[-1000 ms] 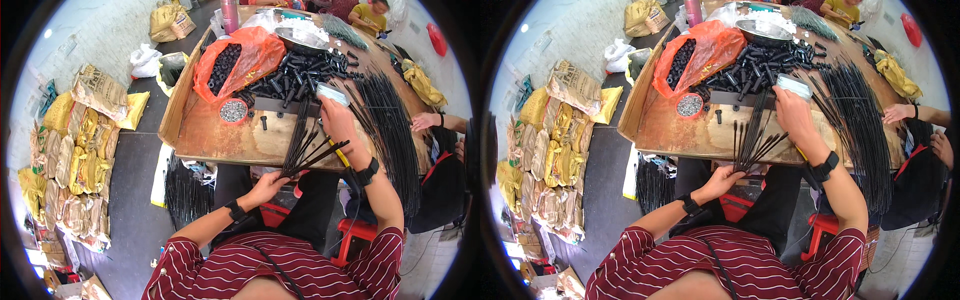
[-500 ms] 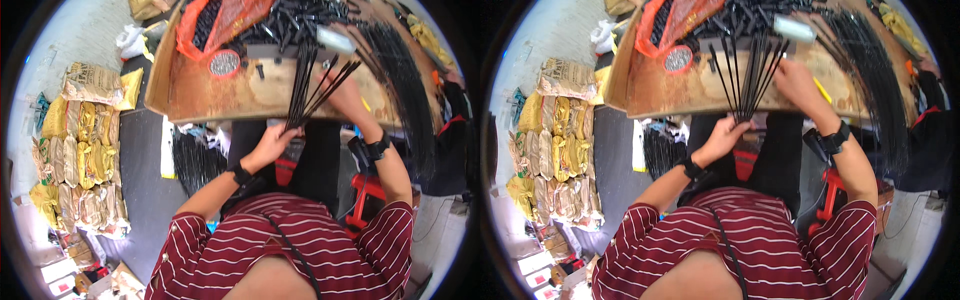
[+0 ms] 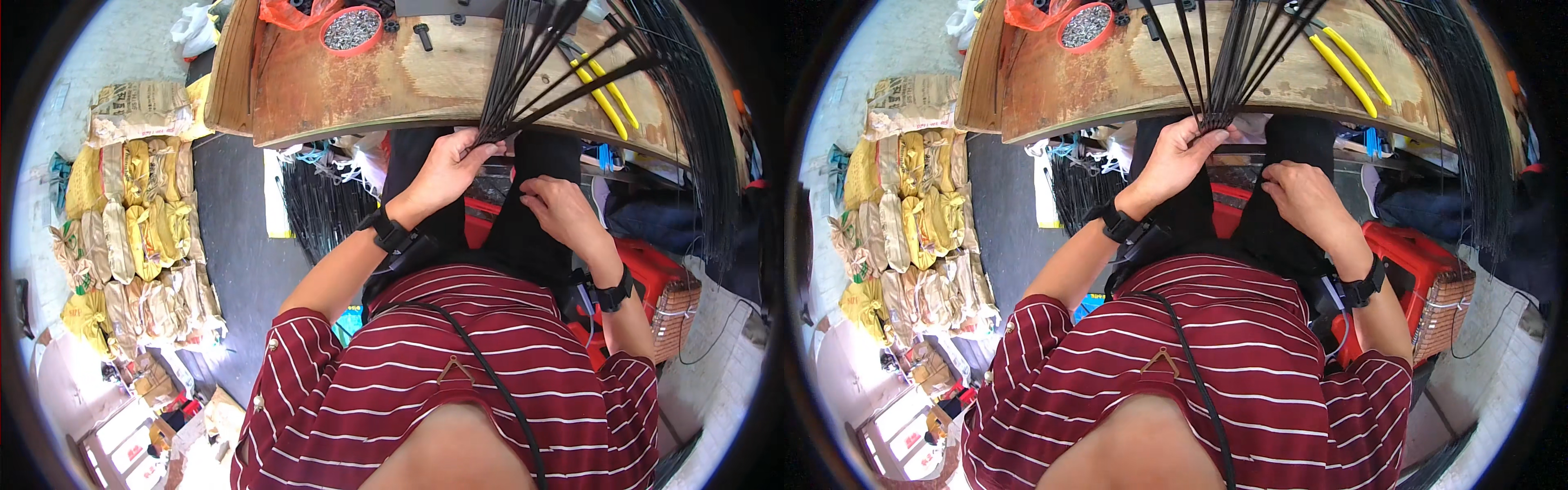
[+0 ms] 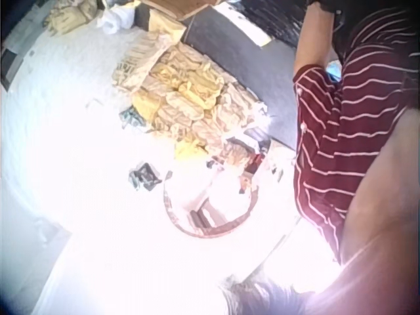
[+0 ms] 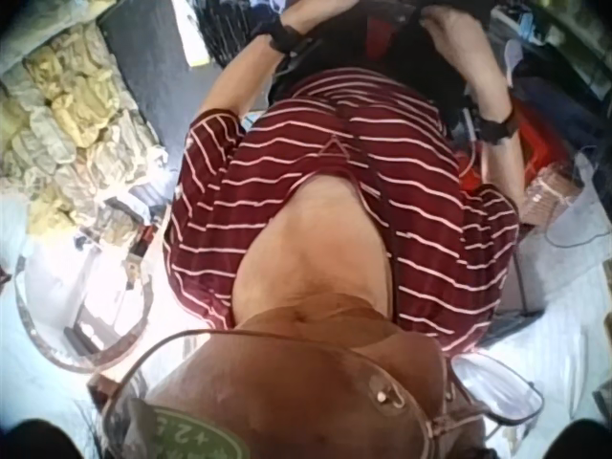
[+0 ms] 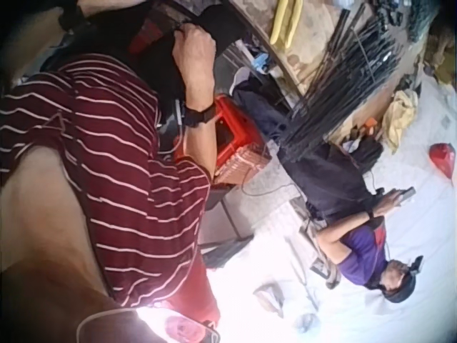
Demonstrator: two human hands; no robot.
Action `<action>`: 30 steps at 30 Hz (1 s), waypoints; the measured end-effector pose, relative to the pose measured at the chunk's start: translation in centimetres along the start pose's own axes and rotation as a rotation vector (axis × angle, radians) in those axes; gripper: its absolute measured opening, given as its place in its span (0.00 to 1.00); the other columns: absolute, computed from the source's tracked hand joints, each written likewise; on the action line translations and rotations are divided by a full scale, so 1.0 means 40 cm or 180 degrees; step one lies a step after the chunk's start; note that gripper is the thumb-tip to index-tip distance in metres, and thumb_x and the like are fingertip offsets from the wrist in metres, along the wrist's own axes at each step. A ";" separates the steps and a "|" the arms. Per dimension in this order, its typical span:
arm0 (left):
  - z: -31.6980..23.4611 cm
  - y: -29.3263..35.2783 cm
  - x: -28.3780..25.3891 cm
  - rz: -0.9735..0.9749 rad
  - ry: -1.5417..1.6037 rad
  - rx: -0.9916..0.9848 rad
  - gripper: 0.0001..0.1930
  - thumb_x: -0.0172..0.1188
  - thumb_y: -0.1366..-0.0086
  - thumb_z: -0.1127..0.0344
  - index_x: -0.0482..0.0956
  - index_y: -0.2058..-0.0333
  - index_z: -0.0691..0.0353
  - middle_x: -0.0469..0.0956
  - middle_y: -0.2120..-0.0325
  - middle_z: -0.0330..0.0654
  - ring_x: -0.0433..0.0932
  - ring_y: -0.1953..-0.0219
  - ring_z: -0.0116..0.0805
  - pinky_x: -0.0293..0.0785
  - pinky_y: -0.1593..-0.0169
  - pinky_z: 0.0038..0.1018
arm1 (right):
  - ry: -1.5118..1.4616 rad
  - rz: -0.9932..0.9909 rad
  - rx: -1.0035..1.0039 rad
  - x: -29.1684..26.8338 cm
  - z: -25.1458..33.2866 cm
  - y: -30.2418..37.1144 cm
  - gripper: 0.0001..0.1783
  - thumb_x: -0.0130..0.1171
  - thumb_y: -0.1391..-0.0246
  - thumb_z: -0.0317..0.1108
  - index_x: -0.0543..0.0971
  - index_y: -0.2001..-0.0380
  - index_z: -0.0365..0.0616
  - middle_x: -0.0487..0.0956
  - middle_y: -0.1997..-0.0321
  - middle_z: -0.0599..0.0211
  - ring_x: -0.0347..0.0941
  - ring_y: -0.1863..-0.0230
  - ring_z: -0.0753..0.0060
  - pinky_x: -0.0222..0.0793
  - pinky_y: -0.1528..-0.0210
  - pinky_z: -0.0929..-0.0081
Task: Assembling umbrella ribs by attaching plastic connectors and securing them with metal wire using pliers.
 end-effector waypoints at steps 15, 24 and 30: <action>-0.004 -0.023 -0.015 0.0046 -0.0161 -0.0115 0.10 0.53 0.34 0.71 0.77 0.56 0.66 0.79 0.61 0.37 0.75 0.59 0.20 0.74 0.56 0.21 | -0.1366 -0.1507 0.2087 0.000 -0.140 0.227 0.13 0.54 0.43 0.36 0.80 0.61 0.39 0.78 0.76 0.63 0.75 0.75 0.76 0.68 0.70 0.77; 0.012 0.002 -0.014 -0.0013 -0.0693 0.0232 0.11 0.59 0.38 0.69 0.78 0.59 0.69 0.78 0.69 0.38 0.71 0.68 0.20 0.68 0.65 0.20 | -0.0967 -0.1628 0.2267 0.051 -0.130 0.287 0.11 0.53 0.45 0.34 0.80 0.64 0.39 0.79 0.73 0.54 0.79 0.70 0.63 0.71 0.66 0.71; -0.084 0.100 -0.064 -0.0719 -0.2268 0.0931 0.20 0.69 0.50 0.62 0.76 0.61 0.66 0.74 0.64 0.50 0.71 0.62 0.49 0.68 0.57 0.38 | -0.1268 -0.1475 0.1520 0.027 -0.081 0.212 0.09 0.54 0.47 0.30 0.80 0.66 0.37 0.79 0.74 0.51 0.78 0.73 0.57 0.71 0.68 0.68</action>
Point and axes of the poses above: each hand's wrist, its own y-axis away from the middle knuckle, its own x-axis out of the palm, z = x × y, the point moved 4 cm from there along -y, towards the middle knuckle
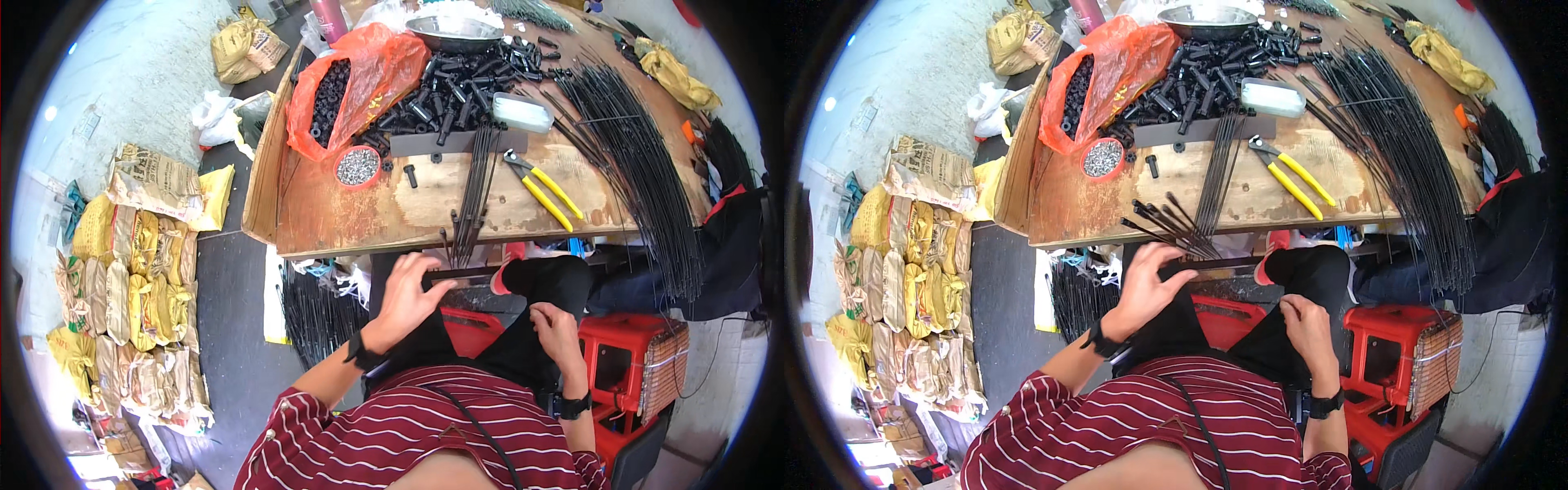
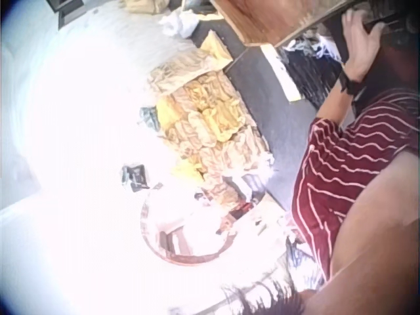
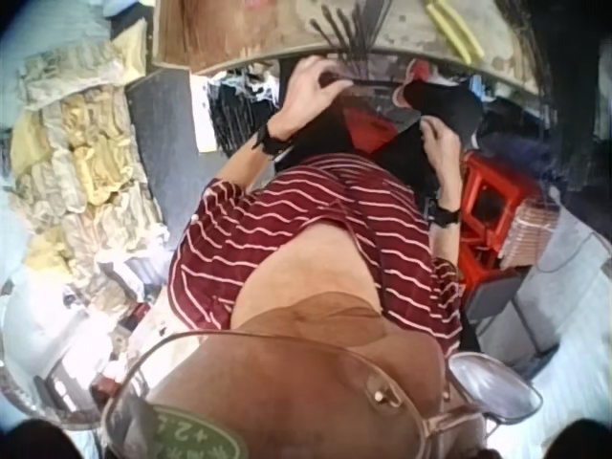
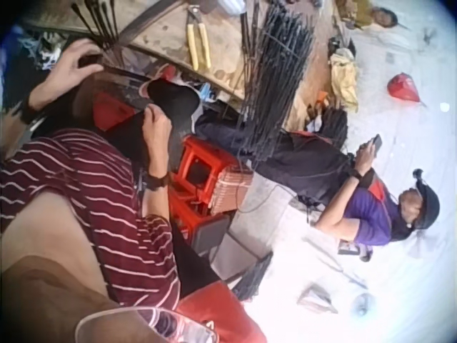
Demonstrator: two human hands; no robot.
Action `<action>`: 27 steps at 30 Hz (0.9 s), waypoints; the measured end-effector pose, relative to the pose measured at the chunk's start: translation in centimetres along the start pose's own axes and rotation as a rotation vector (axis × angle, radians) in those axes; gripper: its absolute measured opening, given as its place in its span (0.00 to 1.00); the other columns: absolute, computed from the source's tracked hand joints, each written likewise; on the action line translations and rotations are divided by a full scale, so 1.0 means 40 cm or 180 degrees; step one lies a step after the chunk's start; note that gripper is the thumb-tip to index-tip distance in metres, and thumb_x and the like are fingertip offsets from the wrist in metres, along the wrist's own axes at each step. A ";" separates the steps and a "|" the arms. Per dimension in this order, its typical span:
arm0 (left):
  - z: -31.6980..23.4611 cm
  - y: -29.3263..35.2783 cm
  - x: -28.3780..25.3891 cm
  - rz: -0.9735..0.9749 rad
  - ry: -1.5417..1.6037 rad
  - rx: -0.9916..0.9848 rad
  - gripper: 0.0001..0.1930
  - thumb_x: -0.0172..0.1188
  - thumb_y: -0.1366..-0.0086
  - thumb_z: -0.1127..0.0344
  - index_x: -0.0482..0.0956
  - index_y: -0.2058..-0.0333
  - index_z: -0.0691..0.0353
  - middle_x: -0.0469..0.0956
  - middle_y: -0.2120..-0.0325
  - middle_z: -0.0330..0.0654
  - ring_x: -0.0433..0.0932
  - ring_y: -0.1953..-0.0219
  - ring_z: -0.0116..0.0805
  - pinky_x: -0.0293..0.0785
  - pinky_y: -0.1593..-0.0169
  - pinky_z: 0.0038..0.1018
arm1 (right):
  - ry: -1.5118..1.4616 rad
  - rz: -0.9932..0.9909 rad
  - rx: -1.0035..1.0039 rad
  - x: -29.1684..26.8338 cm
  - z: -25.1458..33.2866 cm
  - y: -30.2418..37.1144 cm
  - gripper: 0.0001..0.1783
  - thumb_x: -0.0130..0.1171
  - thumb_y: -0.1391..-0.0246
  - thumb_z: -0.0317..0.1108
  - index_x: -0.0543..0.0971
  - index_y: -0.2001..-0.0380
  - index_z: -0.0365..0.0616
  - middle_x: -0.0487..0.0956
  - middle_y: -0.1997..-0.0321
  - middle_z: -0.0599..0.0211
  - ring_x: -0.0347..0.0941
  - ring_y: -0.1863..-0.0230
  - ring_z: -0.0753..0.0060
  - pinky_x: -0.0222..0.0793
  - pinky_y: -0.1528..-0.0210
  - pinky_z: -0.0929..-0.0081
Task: Assembling umbrella ribs by attaching plastic connectors and securing them with metal wire using pliers.
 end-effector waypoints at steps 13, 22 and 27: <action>-0.124 -0.193 -0.007 0.0929 -0.0959 0.1824 0.44 0.67 0.54 0.48 0.62 0.39 0.56 0.51 0.35 0.49 0.43 0.31 0.51 0.43 0.32 0.44 | 0.0098 0.0479 -0.0279 0.060 -0.019 0.004 0.09 0.55 0.47 0.33 0.80 0.68 0.39 0.79 0.72 0.50 0.77 0.67 0.48 0.71 0.62 0.61; -0.094 -0.236 0.032 0.1136 -0.1495 0.1803 0.49 0.71 0.62 0.48 0.63 0.41 0.60 0.54 0.37 0.54 0.52 0.35 0.60 0.54 0.36 0.45 | -0.0377 0.0491 0.0813 0.033 -0.085 -0.009 0.11 0.54 0.45 0.33 0.80 0.65 0.37 0.77 0.81 0.60 0.76 0.78 0.68 0.71 0.73 0.72; -0.081 -0.256 0.035 0.0977 -0.1378 0.1758 0.46 0.71 0.59 0.54 0.63 0.40 0.58 0.52 0.36 0.53 0.51 0.34 0.55 0.56 0.36 0.43 | -0.1332 -0.0525 0.1177 -0.033 -0.134 -0.004 0.12 0.52 0.41 0.33 0.78 0.58 0.38 0.78 0.70 0.68 0.73 0.74 0.82 0.70 0.74 0.83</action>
Point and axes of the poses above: each hand's wrist, its own y-axis away from the middle knuckle, its own x-axis out of the palm, z = x × y, the point moved 4 cm from there along -y, towards the middle knuckle
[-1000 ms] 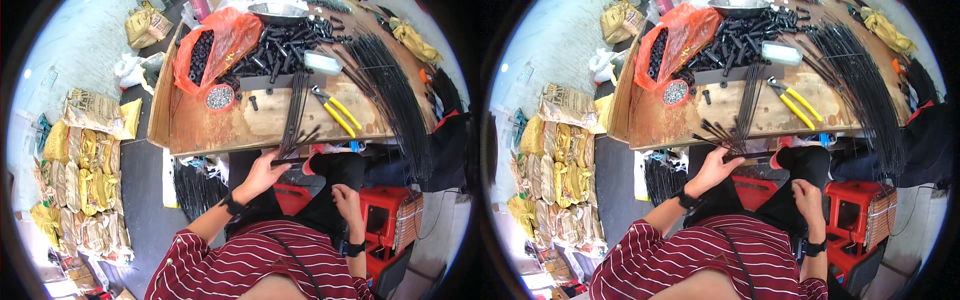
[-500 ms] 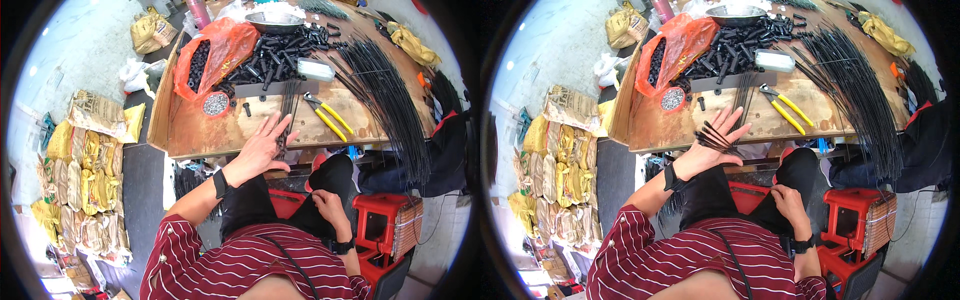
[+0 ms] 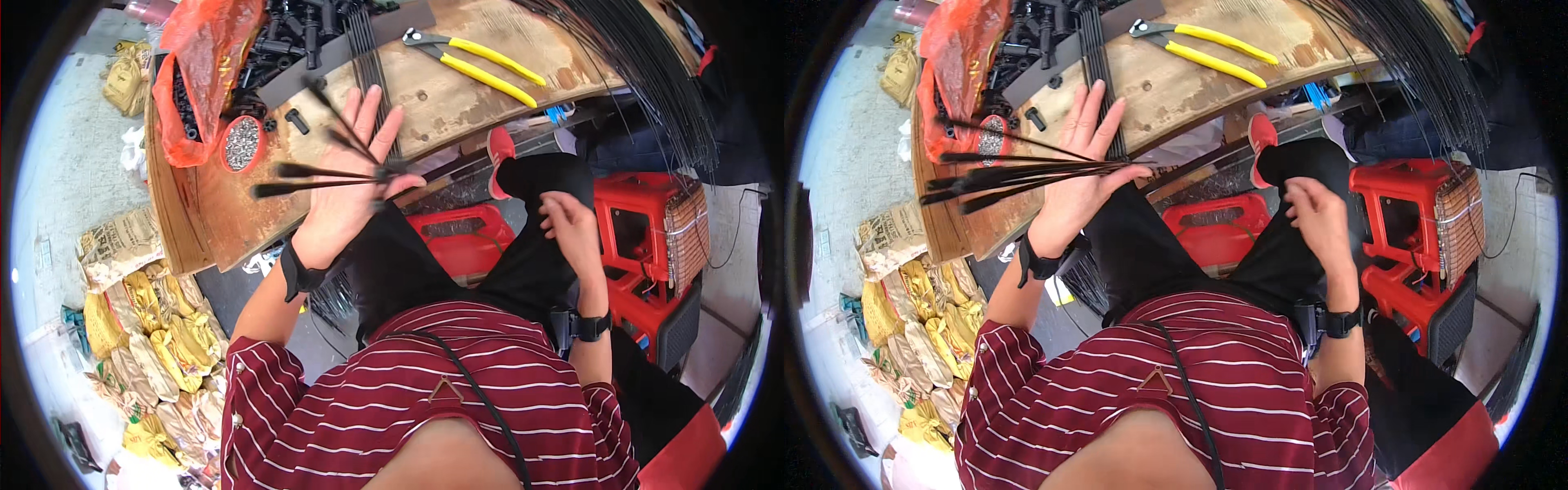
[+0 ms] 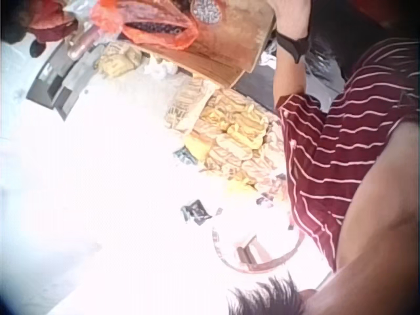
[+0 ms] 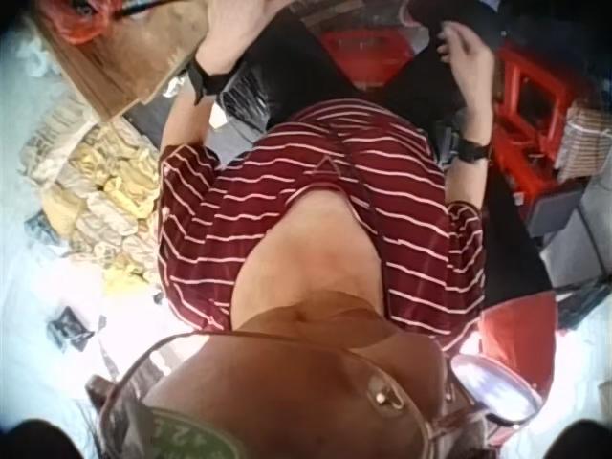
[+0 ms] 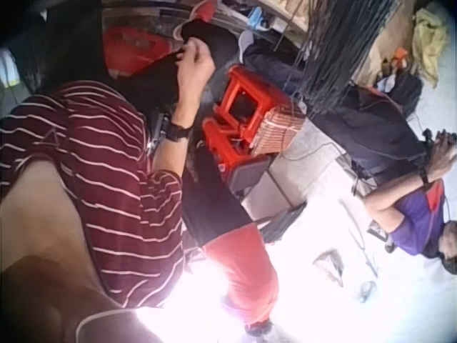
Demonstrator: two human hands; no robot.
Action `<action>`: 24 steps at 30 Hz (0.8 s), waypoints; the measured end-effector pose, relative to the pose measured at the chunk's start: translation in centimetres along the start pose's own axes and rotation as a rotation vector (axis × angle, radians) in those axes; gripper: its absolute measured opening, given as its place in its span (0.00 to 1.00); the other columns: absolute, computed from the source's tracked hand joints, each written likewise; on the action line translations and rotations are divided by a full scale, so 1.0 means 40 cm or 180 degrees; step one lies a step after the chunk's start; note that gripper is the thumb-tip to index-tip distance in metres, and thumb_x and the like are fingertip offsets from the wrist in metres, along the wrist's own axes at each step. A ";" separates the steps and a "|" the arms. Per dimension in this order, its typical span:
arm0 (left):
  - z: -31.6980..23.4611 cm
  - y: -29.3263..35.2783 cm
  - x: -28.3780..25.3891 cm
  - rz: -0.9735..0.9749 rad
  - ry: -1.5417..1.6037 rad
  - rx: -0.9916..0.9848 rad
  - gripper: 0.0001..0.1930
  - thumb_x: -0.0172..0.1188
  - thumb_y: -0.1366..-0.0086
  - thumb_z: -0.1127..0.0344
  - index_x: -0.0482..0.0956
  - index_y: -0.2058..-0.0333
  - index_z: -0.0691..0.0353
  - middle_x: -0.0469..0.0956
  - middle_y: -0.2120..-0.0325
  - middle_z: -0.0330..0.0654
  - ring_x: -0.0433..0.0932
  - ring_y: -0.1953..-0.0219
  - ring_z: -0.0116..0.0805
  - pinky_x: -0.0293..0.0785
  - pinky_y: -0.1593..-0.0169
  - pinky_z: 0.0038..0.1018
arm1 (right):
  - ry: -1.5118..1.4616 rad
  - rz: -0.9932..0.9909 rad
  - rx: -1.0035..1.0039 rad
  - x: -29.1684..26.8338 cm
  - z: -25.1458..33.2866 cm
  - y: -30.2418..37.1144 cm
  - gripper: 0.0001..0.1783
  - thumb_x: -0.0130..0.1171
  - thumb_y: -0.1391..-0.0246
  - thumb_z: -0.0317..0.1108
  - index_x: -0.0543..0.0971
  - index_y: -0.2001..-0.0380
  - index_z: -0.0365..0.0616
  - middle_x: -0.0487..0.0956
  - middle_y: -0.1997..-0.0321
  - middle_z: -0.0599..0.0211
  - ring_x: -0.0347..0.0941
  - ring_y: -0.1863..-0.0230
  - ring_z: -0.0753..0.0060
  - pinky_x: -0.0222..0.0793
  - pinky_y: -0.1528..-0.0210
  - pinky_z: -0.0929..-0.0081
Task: Assembling umbrella ribs by attaching plastic connectors and securing them with metal wire using pliers.
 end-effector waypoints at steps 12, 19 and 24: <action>-0.019 -0.012 0.005 -0.0079 -0.0300 -0.0102 0.44 0.68 0.55 0.49 0.63 0.40 0.60 0.55 0.37 0.53 0.53 0.35 0.56 0.57 0.37 0.42 | -0.0179 -0.0064 -0.0058 -0.071 -0.068 -0.023 0.12 0.52 0.40 0.32 0.78 0.58 0.36 0.78 0.71 0.68 0.72 0.75 0.83 0.70 0.75 0.84; -0.023 -0.037 0.001 0.0404 -0.0230 -0.0226 0.48 0.70 0.57 0.49 0.60 0.39 0.62 0.51 0.36 0.56 0.48 0.34 0.60 0.51 0.35 0.45 | 0.0642 0.0413 0.0184 -0.022 -0.251 -0.108 0.12 0.57 0.48 0.34 0.81 0.64 0.38 0.79 0.77 0.61 0.77 0.76 0.73 0.72 0.71 0.75; -0.016 -0.049 0.006 0.0445 -0.0208 -0.0276 0.49 0.73 0.58 0.52 0.59 0.39 0.60 0.51 0.36 0.58 0.51 0.36 0.62 0.51 0.36 0.47 | 0.0818 0.0665 0.0490 -0.126 -0.352 -0.200 0.11 0.58 0.49 0.35 0.81 0.66 0.38 0.78 0.77 0.61 0.77 0.75 0.70 0.72 0.69 0.74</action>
Point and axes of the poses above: each hand's wrist, its own y-axis away from the middle knuckle, its own x-axis out of the palm, z = x × y, the point moved 4 cm from there along -y, towards the middle knuckle
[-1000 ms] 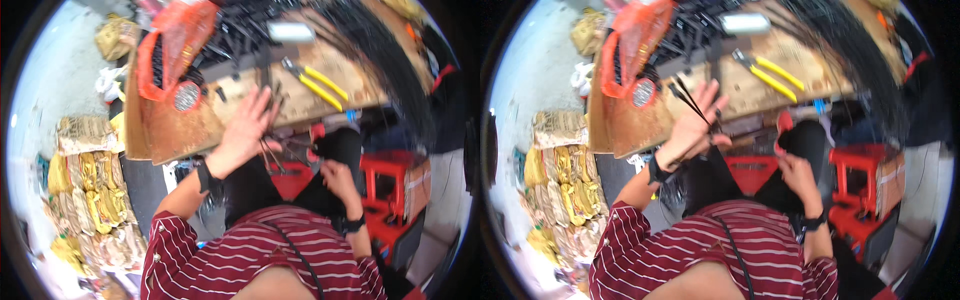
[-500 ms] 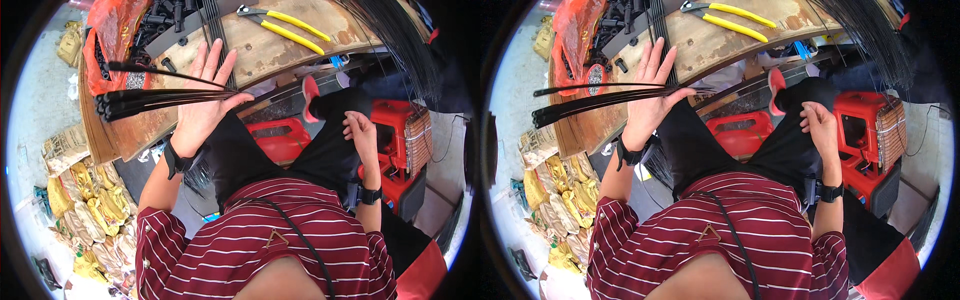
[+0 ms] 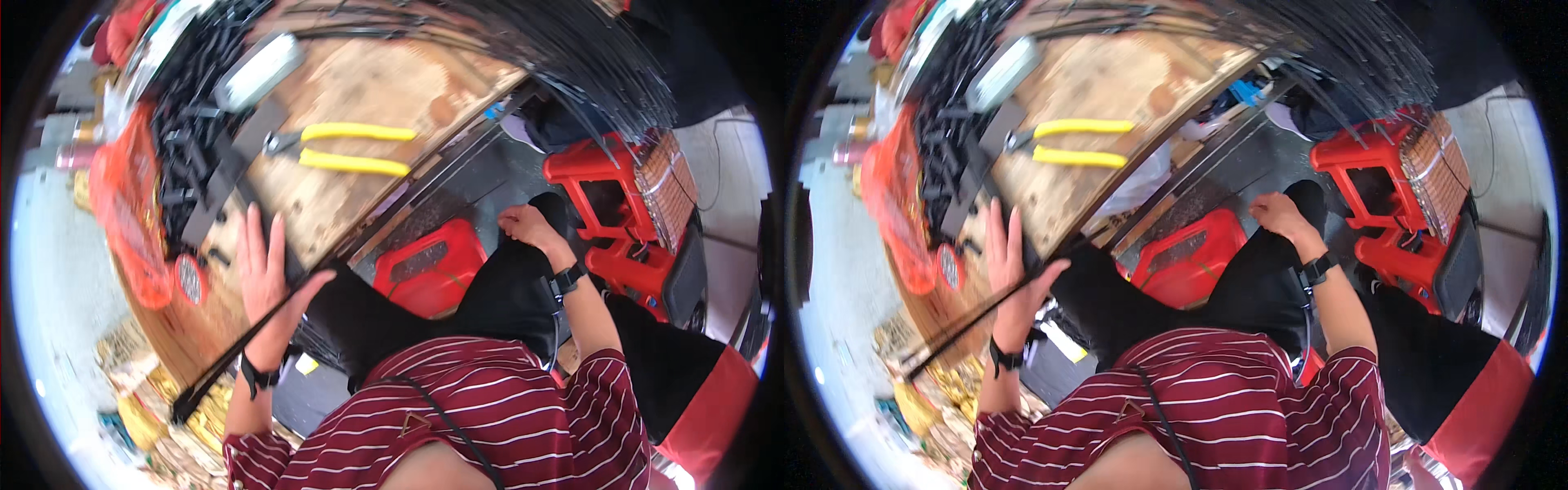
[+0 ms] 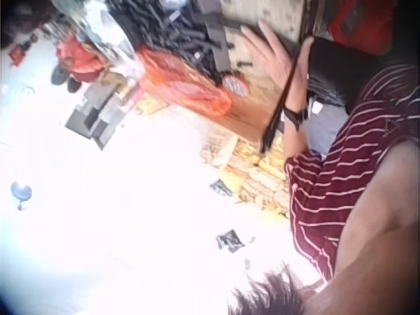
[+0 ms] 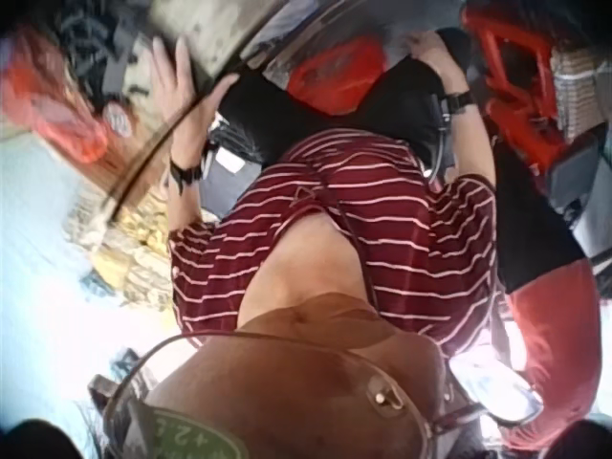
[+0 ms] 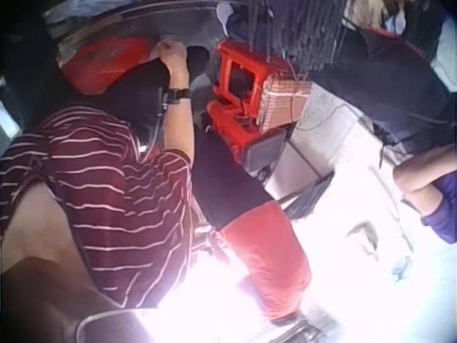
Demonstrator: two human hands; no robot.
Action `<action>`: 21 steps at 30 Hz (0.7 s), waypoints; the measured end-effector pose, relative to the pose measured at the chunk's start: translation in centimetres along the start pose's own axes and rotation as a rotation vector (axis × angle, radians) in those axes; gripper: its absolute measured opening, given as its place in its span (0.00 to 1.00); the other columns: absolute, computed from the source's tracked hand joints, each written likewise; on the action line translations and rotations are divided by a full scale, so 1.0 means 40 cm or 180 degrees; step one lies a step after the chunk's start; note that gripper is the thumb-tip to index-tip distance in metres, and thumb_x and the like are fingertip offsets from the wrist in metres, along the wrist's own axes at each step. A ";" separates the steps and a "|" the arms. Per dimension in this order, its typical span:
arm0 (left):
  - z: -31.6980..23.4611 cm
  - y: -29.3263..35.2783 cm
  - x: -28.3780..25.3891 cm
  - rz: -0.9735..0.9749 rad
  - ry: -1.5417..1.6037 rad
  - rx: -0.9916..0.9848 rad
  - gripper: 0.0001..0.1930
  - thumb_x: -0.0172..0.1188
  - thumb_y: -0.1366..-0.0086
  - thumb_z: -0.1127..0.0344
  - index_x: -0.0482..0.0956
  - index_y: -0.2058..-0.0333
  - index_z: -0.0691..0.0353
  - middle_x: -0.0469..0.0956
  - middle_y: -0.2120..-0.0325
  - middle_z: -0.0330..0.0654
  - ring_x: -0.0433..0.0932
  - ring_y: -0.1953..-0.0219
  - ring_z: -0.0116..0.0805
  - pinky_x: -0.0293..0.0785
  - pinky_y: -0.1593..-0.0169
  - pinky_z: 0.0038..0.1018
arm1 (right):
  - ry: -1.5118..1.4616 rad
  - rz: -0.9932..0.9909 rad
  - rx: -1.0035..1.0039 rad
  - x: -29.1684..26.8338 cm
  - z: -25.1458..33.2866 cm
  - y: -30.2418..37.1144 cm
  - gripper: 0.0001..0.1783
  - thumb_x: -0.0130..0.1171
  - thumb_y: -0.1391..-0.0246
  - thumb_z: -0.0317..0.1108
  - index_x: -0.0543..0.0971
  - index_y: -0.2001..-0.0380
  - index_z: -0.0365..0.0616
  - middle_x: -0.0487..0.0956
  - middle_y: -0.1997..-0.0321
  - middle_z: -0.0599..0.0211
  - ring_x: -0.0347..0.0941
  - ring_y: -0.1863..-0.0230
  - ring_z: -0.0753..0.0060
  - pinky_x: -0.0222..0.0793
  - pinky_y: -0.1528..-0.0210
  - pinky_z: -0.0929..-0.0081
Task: Assembling umbrella ribs by attaching plastic connectors and securing them with metal wire using pliers.
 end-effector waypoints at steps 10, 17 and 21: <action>-0.034 -0.012 -0.004 0.0287 -0.0353 0.0026 0.47 0.69 0.50 0.54 0.53 0.37 0.65 0.47 0.36 0.63 0.51 0.36 0.65 0.50 0.36 0.49 | -0.1534 0.0045 0.0746 -0.257 -0.157 -0.062 0.15 0.58 0.43 0.41 0.78 0.62 0.38 0.78 0.66 0.67 0.75 0.66 0.74 0.76 0.64 0.76; -0.027 -0.002 0.006 0.0382 -0.0378 -0.0248 0.48 0.68 0.55 0.69 0.50 0.36 0.64 0.45 0.34 0.59 0.46 0.34 0.63 0.47 0.34 0.48 | -0.0032 -0.1973 -0.0086 -0.142 -0.260 -0.118 0.11 0.59 0.52 0.41 0.81 0.72 0.46 0.79 0.70 0.51 0.76 0.67 0.45 0.71 0.65 0.59; -0.050 -0.007 0.000 0.0289 -0.0348 -0.0536 0.53 0.71 0.57 0.61 0.48 0.35 0.62 0.44 0.34 0.57 0.44 0.33 0.62 0.46 0.34 0.50 | -0.0415 -0.1560 0.0289 -0.186 -0.310 -0.141 0.09 0.63 0.52 0.37 0.81 0.71 0.43 0.78 0.77 0.61 0.77 0.74 0.69 0.73 0.69 0.68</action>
Point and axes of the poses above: each hand's wrist, its own y-axis away from the middle knuckle, its own x-axis out of the palm, z = x × y, the point moved 4 cm from there along -y, towards the middle knuckle
